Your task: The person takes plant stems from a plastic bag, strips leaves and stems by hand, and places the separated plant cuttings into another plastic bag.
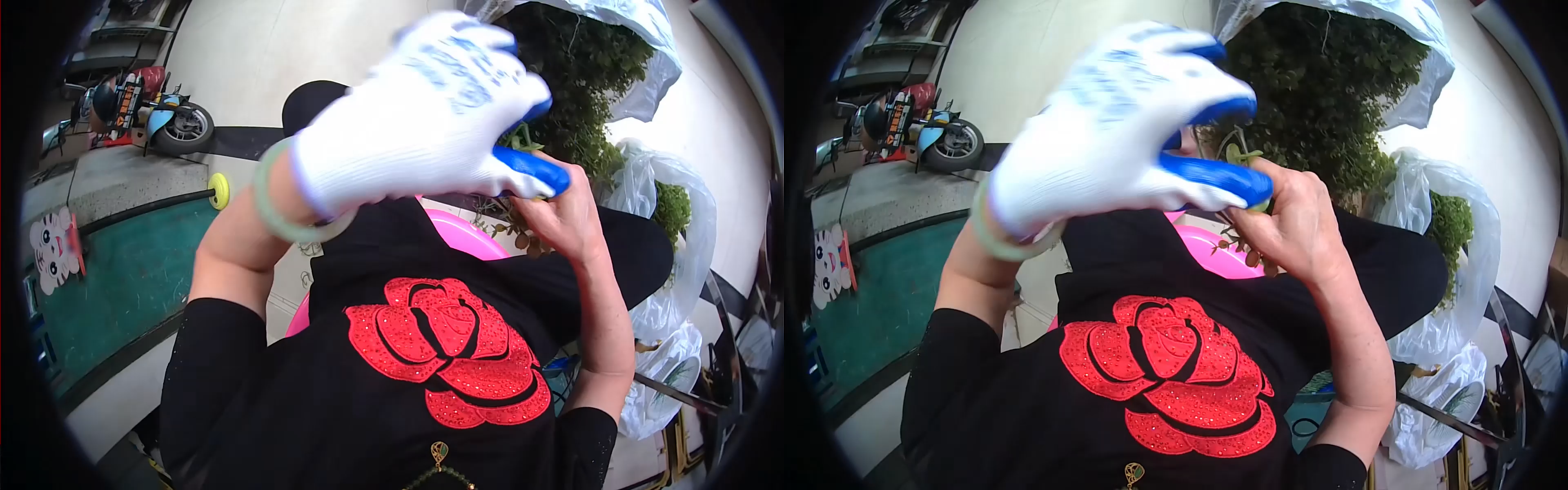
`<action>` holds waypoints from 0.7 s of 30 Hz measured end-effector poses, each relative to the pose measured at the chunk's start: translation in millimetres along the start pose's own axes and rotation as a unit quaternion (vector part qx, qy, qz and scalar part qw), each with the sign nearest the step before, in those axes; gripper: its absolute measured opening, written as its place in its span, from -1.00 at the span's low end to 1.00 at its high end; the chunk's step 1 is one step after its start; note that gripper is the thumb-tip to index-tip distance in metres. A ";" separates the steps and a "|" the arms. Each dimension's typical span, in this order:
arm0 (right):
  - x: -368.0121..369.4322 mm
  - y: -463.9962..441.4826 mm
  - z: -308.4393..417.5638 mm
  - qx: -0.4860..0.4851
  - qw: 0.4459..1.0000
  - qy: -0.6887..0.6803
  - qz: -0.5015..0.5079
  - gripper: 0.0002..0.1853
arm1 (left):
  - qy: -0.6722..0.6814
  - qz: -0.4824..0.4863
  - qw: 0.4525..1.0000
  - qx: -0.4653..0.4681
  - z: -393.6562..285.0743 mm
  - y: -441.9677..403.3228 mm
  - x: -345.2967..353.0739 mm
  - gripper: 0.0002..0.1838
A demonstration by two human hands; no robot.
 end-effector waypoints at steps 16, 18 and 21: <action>-0.8 23.2 -20.7 -0.009 0.977 -0.213 0.020 -0.92 | 0.379 0.211 0.895 -0.107 20.4 25.4 97.7 -0.65; -14.1 28.9 -32.7 0.007 0.972 -0.234 0.028 -0.91 | 0.417 0.238 0.867 -0.132 24.6 29.4 93.1 -0.65; -34.0 41.4 -50.3 0.012 0.971 -0.232 0.052 -0.80 | 0.414 0.211 0.872 -0.152 37.1 35.4 83.4 -0.65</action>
Point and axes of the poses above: each hand's wrist, its own y-axis away from the middle knuckle, its own x-axis out of the palm, z = x × y, the point moved 9 cm from there along -y, towards the middle knuckle, and after that the axes turned 6 degrees about z, right-handed, at the moved point
